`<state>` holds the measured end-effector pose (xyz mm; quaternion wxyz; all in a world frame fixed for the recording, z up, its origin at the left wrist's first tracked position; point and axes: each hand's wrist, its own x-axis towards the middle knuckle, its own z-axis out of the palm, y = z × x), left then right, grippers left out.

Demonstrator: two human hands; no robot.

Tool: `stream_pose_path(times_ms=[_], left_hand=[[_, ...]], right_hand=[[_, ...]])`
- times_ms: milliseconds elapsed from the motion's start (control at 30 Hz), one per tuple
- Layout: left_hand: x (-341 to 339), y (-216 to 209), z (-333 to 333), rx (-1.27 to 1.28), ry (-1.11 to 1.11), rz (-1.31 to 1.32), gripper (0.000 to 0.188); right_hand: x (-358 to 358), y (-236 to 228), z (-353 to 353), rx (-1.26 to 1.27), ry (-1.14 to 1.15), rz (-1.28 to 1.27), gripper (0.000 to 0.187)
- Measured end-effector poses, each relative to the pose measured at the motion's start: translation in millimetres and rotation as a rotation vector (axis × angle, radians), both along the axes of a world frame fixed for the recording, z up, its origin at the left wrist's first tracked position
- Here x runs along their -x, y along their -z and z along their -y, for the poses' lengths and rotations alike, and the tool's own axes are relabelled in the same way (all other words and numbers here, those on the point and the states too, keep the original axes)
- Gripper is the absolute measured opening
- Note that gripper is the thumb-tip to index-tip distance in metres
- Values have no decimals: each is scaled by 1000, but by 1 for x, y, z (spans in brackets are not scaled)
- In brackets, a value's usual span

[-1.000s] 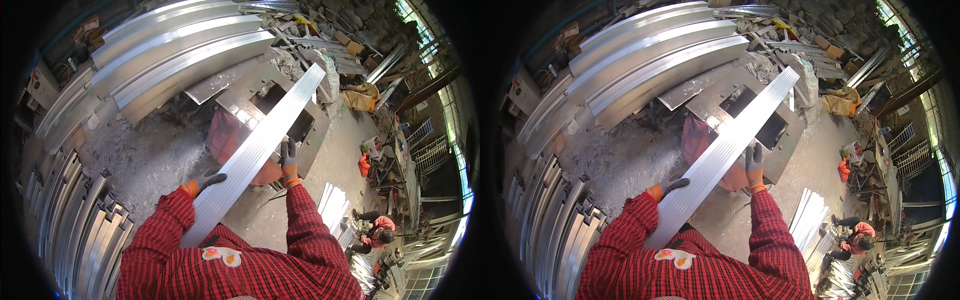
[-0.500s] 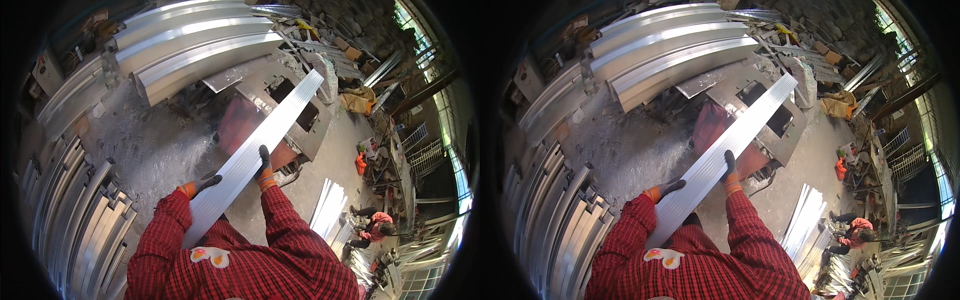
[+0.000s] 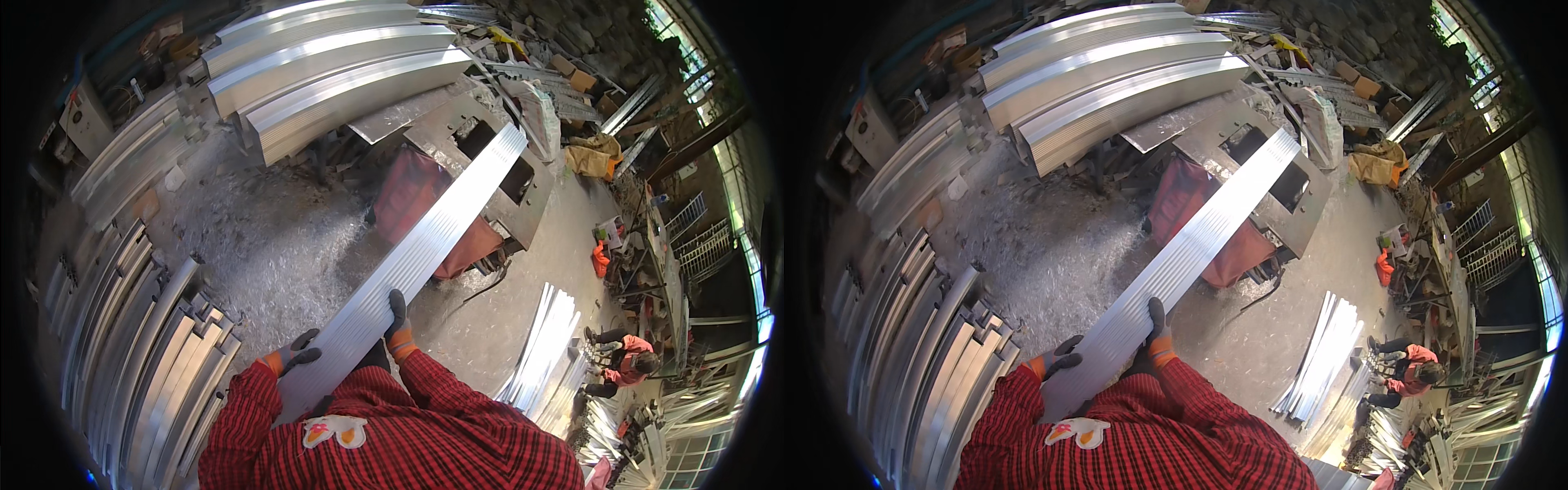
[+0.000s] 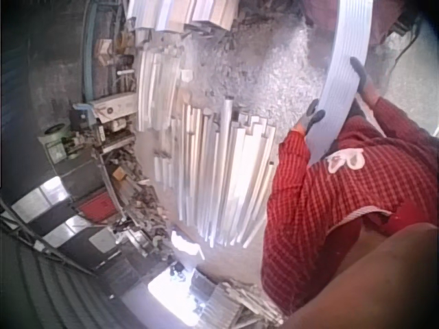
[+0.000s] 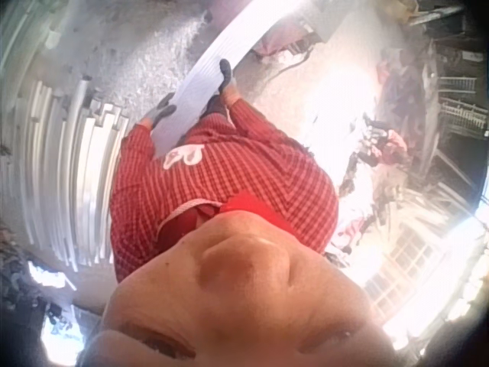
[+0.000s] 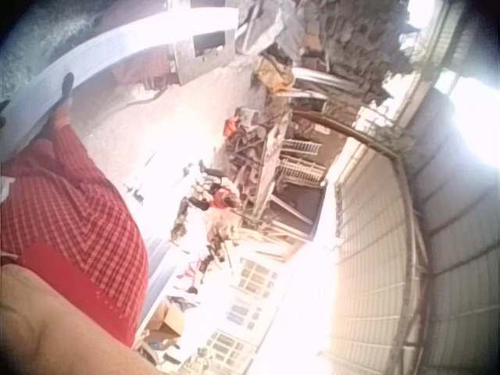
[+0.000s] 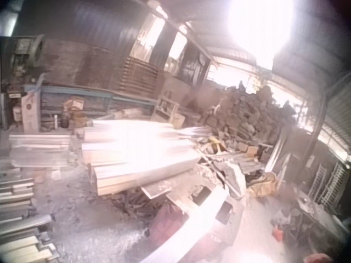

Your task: The person repeatedly picks up long, ribbed metal sheets from a pile, carries them across the workshop floor, and places them onto a stack. The person wears gloves and a red plaid shirt while performing this repetitive handling task.

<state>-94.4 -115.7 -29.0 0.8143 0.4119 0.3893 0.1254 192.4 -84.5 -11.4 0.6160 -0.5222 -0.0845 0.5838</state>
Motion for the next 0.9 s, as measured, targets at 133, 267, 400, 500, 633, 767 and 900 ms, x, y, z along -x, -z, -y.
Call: stream_pose_path(times_ms=[133, 267, 400, 500, 633, 767, 900], left_hand=[[-29, 23, -29, 31, -41, -14, 106], [-91, 30, -94, -19, -77, 30, 93], [-197, -23, -171, 33, -90, 23, 89], [-273, -27, -229, -32, -14, -20, 84], [-329, -37, -292, -78, -52, 7, 78], [-353, -54, -326, -9, -98, 80, 74], [-344, -81, -313, 44, -52, 61, 72]], right_hand=[[-27, -7, -34, 38, 22, 20, 56], [-93, 17, -105, -67, 71, 144, 51], [-191, 20, -190, -163, 111, 48, 46], [-289, 31, -253, -265, 153, 110, 63], [-331, -16, -313, -236, 141, 120, 68], [-359, -16, -353, -47, 206, 311, 96], [-351, 2, -335, -10, 221, 457, 93]])
